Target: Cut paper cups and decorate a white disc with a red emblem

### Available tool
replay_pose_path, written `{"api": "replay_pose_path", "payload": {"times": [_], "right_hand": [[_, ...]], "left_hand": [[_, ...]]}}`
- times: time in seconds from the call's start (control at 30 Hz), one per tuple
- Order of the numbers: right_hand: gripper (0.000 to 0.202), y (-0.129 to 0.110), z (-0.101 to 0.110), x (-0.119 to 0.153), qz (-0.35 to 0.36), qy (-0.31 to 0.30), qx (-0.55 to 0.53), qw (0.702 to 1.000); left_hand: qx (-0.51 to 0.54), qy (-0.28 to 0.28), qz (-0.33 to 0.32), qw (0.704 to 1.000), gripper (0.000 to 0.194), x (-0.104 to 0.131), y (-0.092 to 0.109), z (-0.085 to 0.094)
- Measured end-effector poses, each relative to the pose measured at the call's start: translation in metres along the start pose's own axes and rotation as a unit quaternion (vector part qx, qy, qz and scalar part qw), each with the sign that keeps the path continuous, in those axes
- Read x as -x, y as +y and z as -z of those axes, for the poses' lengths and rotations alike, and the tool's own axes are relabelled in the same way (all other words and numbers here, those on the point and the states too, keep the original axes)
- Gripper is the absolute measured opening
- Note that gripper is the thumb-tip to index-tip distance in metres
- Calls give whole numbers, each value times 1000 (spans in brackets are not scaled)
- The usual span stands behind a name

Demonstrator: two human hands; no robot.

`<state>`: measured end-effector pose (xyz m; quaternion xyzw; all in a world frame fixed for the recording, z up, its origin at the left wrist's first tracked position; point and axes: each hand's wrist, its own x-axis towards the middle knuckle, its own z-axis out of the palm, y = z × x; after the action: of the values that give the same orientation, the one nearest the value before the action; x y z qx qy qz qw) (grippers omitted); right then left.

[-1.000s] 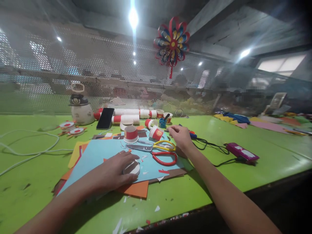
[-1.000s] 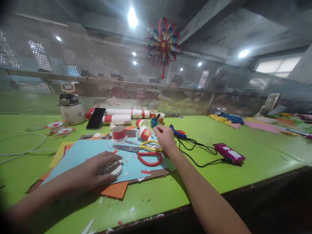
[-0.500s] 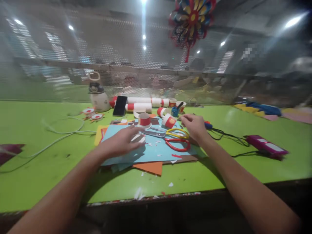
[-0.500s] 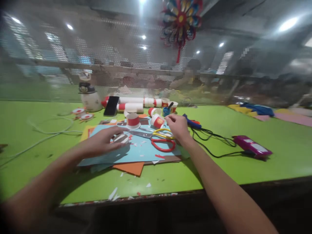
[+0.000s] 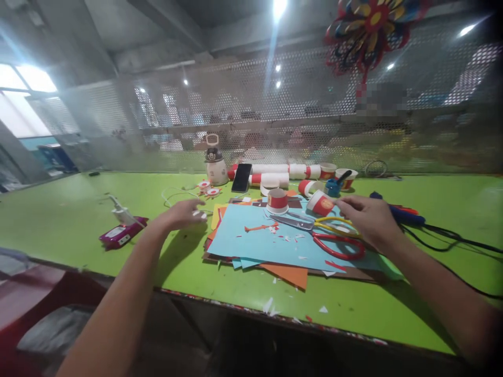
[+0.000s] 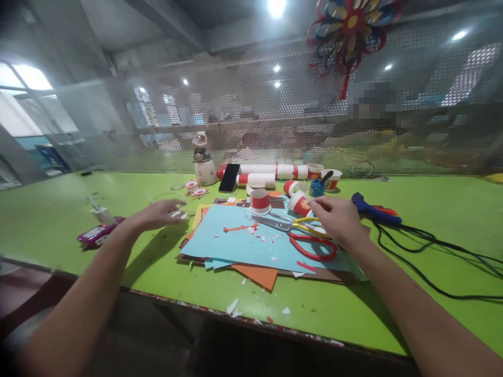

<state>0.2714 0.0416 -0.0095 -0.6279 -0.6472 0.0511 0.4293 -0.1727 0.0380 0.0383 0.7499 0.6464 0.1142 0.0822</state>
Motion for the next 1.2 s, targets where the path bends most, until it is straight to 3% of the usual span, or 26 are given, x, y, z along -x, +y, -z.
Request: {"api": "replay_pose_path", "payload": {"times": [0.1,0.27,0.47,0.6,0.7,0.77,0.83,1.03,1.2], "right_hand": [[18,-3,0,0,0,-6,12,1000],[19,-7,4,2,3,-7,30,1000],[24,-10,3,3,7,-17,35,999],[23,-17,3,9,35,-33,26,998],[22,-22,1,14,62,-42,18,997],[22,-24,-1,16,82,-45,11,996],[22,-25,-3,18,102,-45,4,994],[26,-29,-3,23,134,-39,-1,990],[32,-46,-1,34,136,-42,11,990]], "left_hand": [[-16,-21,14,1000,58,6,-10,-14],[-33,-19,15,999,64,2,-9,-29],[-47,-16,16,999,66,-2,-10,-31],[-49,41,-11,998,71,11,12,-21],[18,44,-100,994,62,13,41,-16],[51,21,-151,987,56,6,57,-15],[57,1,-155,986,47,-7,65,-16],[39,5,-143,989,38,-52,60,-30],[38,11,-151,988,38,-57,59,-54]]}}
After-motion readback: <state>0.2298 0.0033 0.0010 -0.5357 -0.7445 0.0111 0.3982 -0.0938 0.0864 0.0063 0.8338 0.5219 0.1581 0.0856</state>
